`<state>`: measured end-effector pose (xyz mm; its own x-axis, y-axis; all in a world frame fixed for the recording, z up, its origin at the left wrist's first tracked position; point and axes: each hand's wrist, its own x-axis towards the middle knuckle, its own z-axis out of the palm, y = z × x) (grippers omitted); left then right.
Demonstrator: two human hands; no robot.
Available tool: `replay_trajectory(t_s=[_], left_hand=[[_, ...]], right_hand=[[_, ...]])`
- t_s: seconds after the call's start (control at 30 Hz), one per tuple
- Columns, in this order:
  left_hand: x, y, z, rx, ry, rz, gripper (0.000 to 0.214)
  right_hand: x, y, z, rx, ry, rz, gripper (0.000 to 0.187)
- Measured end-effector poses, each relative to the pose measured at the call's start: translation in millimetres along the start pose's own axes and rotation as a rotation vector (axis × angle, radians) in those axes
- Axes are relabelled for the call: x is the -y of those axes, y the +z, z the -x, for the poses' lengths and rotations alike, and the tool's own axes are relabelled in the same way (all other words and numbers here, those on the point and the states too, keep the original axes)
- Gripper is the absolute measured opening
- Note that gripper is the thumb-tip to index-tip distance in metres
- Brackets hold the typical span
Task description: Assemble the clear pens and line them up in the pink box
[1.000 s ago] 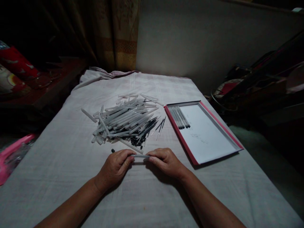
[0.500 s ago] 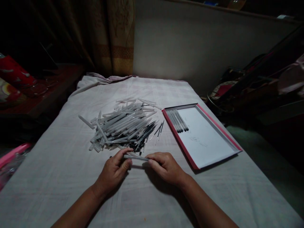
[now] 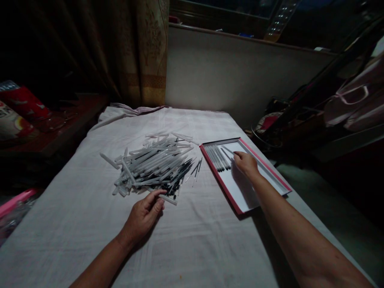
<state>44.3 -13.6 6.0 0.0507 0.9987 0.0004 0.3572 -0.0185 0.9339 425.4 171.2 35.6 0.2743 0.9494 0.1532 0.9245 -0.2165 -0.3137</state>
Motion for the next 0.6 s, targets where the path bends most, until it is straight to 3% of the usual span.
replay_trajectory(t_s=[0.2, 0.6], left_hand=[[-3.3, 1.0, -0.1, -0.003, 0.026, -0.087, 0.039], [-7.3, 1.0, -1.9, -0.014, 0.079, -0.186, 0.035]], right_hand=[[19.7, 20.4, 8.4, 0.065, -0.056, 0.090, 0.040], [19.7, 18.1, 11.9, 0.141, -0.135, 0.137, 0.039]])
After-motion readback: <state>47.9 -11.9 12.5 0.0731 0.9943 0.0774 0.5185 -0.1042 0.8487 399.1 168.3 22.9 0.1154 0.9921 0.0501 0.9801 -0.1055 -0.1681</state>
